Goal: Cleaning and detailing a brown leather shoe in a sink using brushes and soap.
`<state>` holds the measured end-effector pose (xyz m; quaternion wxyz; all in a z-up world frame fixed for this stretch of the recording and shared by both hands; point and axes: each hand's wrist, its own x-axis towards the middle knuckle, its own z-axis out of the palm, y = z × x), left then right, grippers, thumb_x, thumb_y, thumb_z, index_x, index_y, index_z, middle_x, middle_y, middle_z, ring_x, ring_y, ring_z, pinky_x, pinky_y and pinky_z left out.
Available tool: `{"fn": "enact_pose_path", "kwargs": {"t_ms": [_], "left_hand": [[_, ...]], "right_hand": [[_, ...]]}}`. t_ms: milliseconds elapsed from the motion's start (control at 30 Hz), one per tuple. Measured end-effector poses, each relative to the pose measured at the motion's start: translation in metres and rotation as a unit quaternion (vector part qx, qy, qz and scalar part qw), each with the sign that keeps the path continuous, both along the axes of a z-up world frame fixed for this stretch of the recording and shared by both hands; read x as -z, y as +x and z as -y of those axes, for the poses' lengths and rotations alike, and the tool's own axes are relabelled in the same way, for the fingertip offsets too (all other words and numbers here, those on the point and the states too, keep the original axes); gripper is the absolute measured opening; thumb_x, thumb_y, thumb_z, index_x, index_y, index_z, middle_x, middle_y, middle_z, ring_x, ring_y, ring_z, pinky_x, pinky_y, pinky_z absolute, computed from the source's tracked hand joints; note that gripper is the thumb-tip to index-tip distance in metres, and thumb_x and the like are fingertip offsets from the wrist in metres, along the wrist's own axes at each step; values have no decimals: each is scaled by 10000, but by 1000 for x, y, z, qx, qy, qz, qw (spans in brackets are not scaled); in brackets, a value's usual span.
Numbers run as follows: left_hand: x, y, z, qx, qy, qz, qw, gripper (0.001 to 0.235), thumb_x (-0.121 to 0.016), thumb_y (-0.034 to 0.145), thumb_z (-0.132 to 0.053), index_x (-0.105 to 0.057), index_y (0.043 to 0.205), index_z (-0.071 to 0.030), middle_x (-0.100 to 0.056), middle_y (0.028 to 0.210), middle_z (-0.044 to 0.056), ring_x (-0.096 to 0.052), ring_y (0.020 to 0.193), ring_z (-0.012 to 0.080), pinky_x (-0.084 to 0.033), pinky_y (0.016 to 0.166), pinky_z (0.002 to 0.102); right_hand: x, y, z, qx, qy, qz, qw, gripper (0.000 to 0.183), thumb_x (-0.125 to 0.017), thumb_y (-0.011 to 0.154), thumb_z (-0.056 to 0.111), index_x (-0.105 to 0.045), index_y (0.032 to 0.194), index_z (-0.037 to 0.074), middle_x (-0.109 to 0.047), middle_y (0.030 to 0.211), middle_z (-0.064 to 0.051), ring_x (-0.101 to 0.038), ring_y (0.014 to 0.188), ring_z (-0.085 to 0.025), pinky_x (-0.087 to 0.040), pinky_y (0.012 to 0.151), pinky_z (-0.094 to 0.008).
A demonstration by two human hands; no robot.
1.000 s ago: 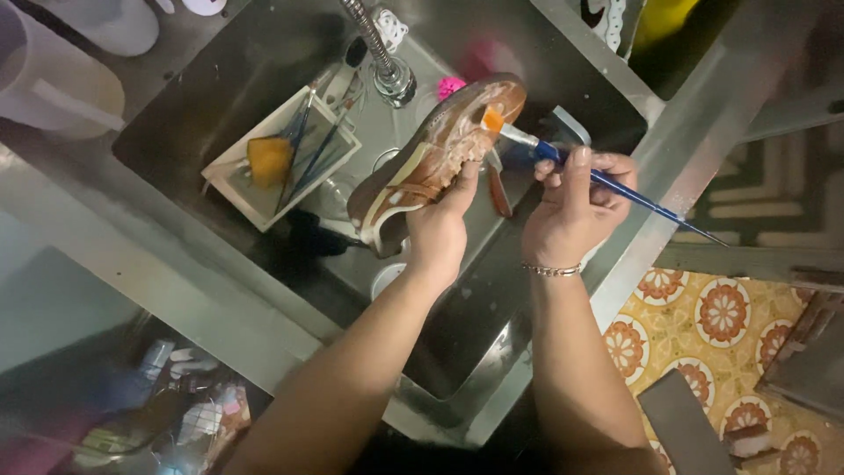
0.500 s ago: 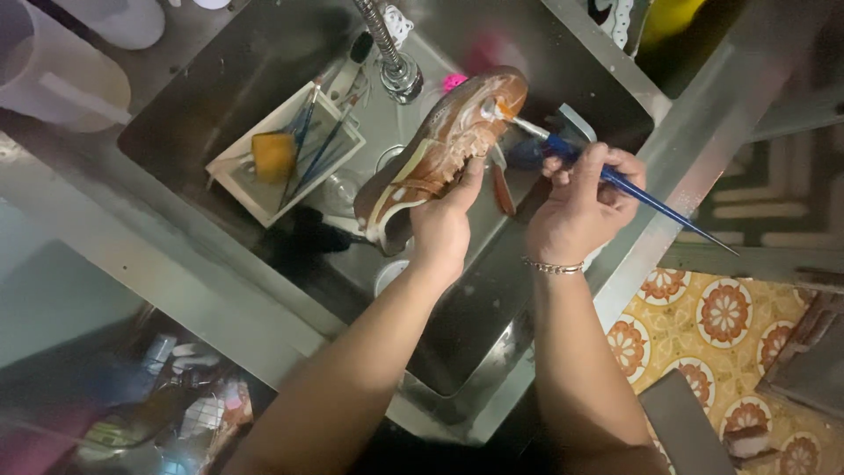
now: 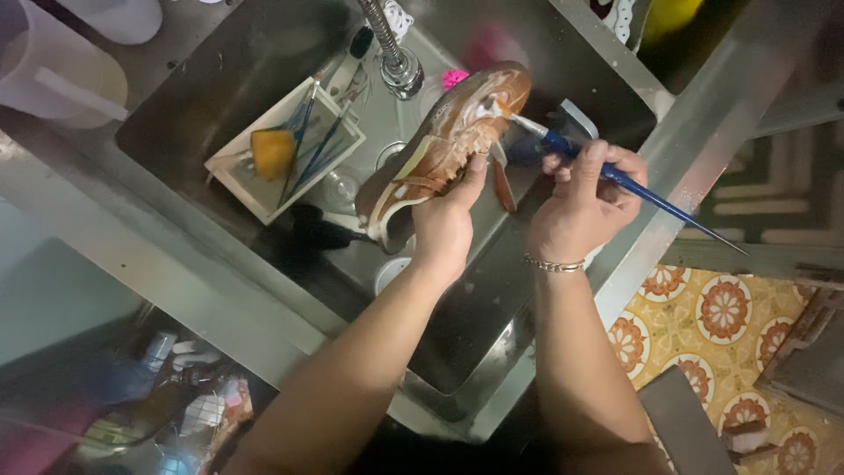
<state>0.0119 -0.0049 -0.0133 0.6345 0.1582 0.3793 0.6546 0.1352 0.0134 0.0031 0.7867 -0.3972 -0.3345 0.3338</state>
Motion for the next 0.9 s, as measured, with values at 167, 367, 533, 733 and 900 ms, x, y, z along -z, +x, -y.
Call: {"fn": "enact_pose_path", "kwargs": {"t_ms": [167, 367, 533, 733, 900], "left_hand": [[-2, 0, 1, 5, -8, 6, 1000, 469, -737, 971, -186, -602, 1369, 22, -640, 1365, 68, -577, 1261, 173, -424, 1113, 344], [-3, -2, 0, 4, 0, 6, 1000, 465, -733, 973, -176, -591, 1376, 7, -634, 1379, 64, -573, 1279, 169, -420, 1129, 344], [-3, -1, 0, -3, 10, 5, 1000, 456, -736, 982, -166, -593, 1372, 21, -637, 1362, 79, -582, 1258, 181, -435, 1112, 359], [-1, 1, 0, -14, 12, -2, 1000, 455, -739, 971, -157, -584, 1365, 8, -637, 1345, 62, -583, 1242, 174, -437, 1106, 349], [-2, 1, 0, -7, -5, 3, 1000, 432, -742, 976, -156, -615, 1347, 26, -651, 1347, 80, -591, 1240, 182, -444, 1094, 359]], "right_hand": [[-6, -6, 1, -16, -6, 51, 999, 152, -693, 1070, 23, -549, 1099, 63, -641, 937, -86, -628, 750, -178, -595, 710, -365], [1, 2, 1, -22, 5, 39, 999, 138, -695, 1109, 18, -560, 1131, 38, -645, 935, -107, -630, 753, -174, -602, 705, -359], [-2, -2, 1, -29, -4, 71, 997, 155, -698, 1078, 19, -552, 1112, 59, -648, 969, -94, -648, 787, -177, -618, 690, -363], [5, 3, -1, 9, 3, 74, 997, 136, -694, 1093, 6, -564, 1110, 44, -645, 952, -96, -606, 706, -141, -602, 665, -352], [-1, -1, 1, -13, -7, 93, 996, 142, -696, 1077, 1, -564, 1095, 51, -649, 954, -91, -633, 742, -161, -601, 672, -345]]}}
